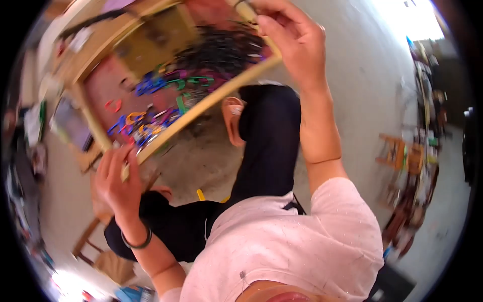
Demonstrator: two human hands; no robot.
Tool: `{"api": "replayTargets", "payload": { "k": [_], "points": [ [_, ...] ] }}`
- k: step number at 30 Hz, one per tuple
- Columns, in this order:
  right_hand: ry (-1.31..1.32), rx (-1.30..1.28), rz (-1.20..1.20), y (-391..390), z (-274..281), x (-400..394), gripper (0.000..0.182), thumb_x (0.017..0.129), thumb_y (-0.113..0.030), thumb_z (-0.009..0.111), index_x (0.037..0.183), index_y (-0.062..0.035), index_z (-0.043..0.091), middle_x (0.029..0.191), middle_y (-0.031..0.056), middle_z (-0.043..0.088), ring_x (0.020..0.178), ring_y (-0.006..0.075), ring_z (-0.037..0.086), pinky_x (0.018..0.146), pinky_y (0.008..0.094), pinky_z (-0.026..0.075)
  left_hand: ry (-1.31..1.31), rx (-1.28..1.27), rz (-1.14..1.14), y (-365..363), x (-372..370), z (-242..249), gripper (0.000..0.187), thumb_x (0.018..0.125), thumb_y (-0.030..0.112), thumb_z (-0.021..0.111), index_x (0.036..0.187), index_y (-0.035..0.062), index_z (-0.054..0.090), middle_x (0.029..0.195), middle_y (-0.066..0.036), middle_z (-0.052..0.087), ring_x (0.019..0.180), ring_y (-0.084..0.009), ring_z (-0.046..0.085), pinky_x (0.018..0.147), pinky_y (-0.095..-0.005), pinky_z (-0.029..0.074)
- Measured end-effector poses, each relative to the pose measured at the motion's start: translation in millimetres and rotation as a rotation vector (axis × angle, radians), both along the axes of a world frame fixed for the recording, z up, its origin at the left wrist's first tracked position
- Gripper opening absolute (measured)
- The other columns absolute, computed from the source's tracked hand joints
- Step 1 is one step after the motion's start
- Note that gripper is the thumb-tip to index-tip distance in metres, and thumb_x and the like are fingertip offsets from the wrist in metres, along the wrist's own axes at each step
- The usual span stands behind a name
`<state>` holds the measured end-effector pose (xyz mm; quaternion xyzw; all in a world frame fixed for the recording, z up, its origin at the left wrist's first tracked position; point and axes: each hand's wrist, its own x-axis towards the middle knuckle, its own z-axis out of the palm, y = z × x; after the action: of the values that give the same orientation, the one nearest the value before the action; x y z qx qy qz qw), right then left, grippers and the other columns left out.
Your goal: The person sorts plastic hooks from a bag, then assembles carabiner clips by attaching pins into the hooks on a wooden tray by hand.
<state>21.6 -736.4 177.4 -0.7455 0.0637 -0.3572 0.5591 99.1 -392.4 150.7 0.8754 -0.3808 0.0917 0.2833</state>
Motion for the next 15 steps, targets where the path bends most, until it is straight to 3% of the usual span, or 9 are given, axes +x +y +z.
{"api": "replayTargets", "payload": {
  "k": [3,5,7,9,15],
  "points": [
    [0.156,0.094,-0.399,-57,-58,-85,0.019,0.092,-0.008,0.064,0.108,0.0001,0.071,0.079,0.0012,0.067,0.069,0.0054,0.058,0.061,0.0224,0.047,0.007,0.003,-0.057,6,-4,-2,0.007,0.087,-0.002,0.069,0.093,0.0004,0.069,0.083,-0.01,0.066,0.072,-0.0258,0.062,0.065,-0.0341,0.049],
    [0.475,0.17,-0.551,-79,-108,-151,0.019,0.095,-0.009,0.063,0.108,0.0019,0.071,0.081,0.0018,0.066,0.072,0.0083,0.058,0.066,0.0246,0.047,0.01,0.015,-0.071,7,-5,-4,0.005,0.089,-0.001,0.066,0.094,-0.0006,0.068,0.083,-0.011,0.065,0.072,-0.0258,0.062,0.066,-0.034,0.049],
    [0.764,0.223,-0.627,-93,-184,-217,0.019,0.093,-0.011,0.063,0.105,0.001,0.072,0.079,0.0024,0.066,0.066,0.0089,0.058,0.06,0.0256,0.047,0.003,0.042,-0.067,8,-6,-5,0.003,0.091,-0.001,0.065,0.094,-0.0015,0.066,0.084,-0.011,0.065,0.072,-0.0257,0.061,0.066,-0.0338,0.049],
    [0.759,0.561,-0.632,-89,-236,-262,0.019,0.091,-0.012,0.066,0.103,0.0,0.074,0.076,0.0029,0.067,0.062,0.0099,0.059,0.054,0.0267,0.048,-0.001,0.047,-0.053,7,-5,-9,0.003,0.092,-0.001,0.064,0.094,-0.0016,0.066,0.084,-0.011,0.065,0.072,-0.0253,0.061,0.066,-0.0337,0.049],
    [1.03,0.604,-0.828,-108,-343,-299,0.019,0.086,-0.01,0.068,0.101,-0.0001,0.075,0.074,0.0056,0.07,0.059,0.0118,0.063,0.051,0.0296,0.052,-0.015,0.045,-0.05,6,-5,-17,0.003,0.093,0.0,0.064,0.094,-0.0014,0.067,0.084,-0.011,0.066,0.071,-0.0246,0.061,0.064,-0.0336,0.048]
  ]
}}
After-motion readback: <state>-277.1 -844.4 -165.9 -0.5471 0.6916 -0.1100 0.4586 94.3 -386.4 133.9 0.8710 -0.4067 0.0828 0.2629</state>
